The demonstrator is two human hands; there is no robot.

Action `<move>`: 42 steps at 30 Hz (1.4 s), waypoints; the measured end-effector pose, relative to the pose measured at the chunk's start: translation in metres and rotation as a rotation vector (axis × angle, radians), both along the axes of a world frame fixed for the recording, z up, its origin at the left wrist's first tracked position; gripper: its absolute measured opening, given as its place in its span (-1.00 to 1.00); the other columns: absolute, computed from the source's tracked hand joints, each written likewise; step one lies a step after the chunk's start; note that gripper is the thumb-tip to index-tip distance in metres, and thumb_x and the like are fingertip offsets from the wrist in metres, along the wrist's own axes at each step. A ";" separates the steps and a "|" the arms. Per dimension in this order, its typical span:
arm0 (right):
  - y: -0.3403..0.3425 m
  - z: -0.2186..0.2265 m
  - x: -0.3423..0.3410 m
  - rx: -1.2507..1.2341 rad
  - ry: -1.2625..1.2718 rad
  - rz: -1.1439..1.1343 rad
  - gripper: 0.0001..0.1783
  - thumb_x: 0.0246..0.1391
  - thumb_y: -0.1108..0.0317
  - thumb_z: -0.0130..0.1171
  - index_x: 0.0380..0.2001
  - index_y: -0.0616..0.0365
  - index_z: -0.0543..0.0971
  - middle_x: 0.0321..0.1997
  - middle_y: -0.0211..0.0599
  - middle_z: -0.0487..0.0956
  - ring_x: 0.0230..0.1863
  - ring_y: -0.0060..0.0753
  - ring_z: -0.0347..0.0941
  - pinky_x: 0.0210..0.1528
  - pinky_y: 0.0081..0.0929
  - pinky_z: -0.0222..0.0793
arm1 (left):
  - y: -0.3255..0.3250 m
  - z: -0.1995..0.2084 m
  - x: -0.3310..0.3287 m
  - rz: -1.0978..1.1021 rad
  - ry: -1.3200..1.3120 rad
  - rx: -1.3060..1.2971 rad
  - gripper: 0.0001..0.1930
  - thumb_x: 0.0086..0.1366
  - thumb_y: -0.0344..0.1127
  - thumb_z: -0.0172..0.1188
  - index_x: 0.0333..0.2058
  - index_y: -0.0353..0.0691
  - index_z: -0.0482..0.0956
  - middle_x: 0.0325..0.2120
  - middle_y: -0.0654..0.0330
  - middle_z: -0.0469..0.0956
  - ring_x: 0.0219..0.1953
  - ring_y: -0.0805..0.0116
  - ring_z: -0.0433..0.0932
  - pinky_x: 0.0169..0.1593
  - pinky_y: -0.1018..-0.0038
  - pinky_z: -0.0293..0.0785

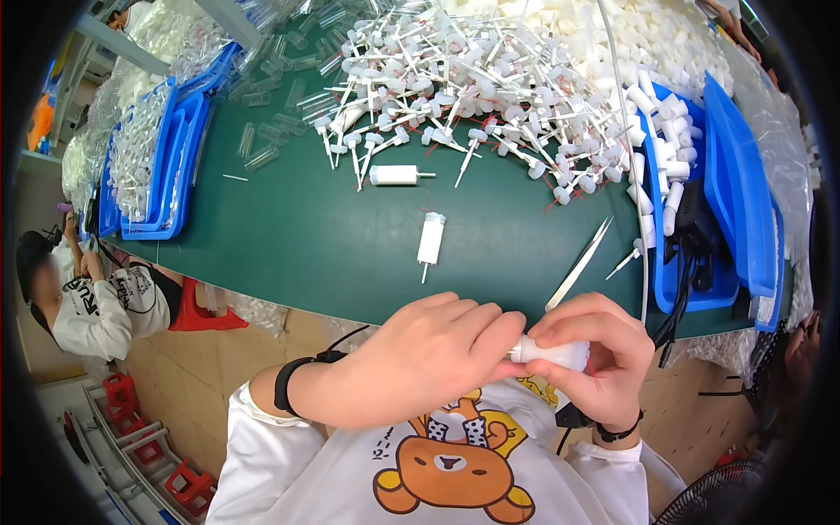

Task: The person assembles small white cylindrical components by hand at a green workbench. They repeatedly pick up a white cylinder, insert a small white cap, and then insert a thin red wire into the assembly. The person handles the components one at a time, placing the finished units on the table.

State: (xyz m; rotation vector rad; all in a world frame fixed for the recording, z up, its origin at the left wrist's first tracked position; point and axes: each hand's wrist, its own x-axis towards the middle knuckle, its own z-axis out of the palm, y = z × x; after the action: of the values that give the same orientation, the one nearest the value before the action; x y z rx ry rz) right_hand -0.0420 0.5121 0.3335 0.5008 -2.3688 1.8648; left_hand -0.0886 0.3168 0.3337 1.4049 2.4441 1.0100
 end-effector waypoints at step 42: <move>-0.018 -0.041 0.016 -0.365 0.130 0.045 -0.66 0.03 0.29 -0.08 -0.31 0.35 0.56 0.00 0.10 0.36 -0.06 -0.10 0.30 -0.06 -0.18 0.25 | 0.007 -0.001 0.012 -0.167 -0.853 0.270 -0.69 0.26 -0.17 0.05 -0.21 -0.31 0.31 -0.45 0.00 0.45 -0.47 0.02 0.47 -0.40 0.31 0.36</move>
State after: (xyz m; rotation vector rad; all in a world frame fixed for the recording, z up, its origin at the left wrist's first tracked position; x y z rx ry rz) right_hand -0.0258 0.4942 0.2925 0.6167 -1.8912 2.1440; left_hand -0.0768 0.3239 0.3330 0.9162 1.5909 1.5287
